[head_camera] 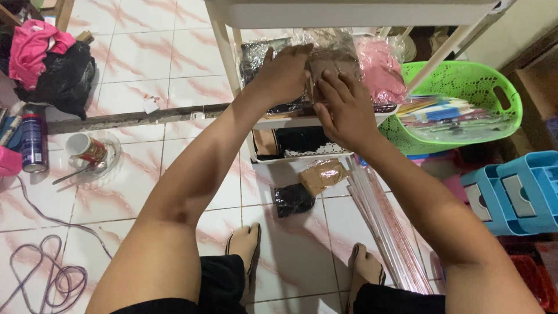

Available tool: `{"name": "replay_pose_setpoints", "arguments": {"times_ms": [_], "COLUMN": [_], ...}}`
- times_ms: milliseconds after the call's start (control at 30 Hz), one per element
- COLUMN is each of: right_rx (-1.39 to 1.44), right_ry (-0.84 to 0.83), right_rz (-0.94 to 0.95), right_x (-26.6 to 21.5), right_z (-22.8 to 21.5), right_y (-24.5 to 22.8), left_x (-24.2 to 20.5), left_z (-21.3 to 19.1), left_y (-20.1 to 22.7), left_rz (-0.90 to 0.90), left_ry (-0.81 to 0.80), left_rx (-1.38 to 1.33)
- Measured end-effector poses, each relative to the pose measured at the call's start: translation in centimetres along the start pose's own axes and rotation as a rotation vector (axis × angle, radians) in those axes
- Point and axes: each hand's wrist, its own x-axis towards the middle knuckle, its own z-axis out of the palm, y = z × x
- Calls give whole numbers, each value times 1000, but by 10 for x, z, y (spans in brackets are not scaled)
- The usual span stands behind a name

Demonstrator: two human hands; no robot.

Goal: Organizing and sorting various stationary supplies and small bags on a white multi-tiered rolling cart.

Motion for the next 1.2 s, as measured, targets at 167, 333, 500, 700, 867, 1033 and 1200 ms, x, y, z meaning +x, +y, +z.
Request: {"name": "replay_pose_setpoints", "arguments": {"times_ms": [167, 333, 500, 700, 867, 1033, 1200], "right_rx": [82, 151, 141, -14, -179, -100, -95], "right_ry": [-50, 51, -81, -467, -1283, -1316, -1331], "right_rz": [16, 8, 215, -28, 221, 260, 327], "right_x": [-2, -21, -72, -138, -186, -185, -175], "right_z": [-5, -27, -21, 20, 69, 80, 91], "right_y": [6, 28, 47, 55, 76, 78, 76], "left_x": [-7, -56, -92, -104, -109, -117, -109], "left_z": [18, 19, 118, 268, 437, 401, 434], "left_y": [6, 65, 77, 17, -72, -39, -52], "left_rz": [263, 574, 791, 285, 88, -135, -332], "left_ry": [433, 423, 61, -759, -869, -880, -775], "left_rx": [130, -46, -102, 291, 53, 48, -97]}}
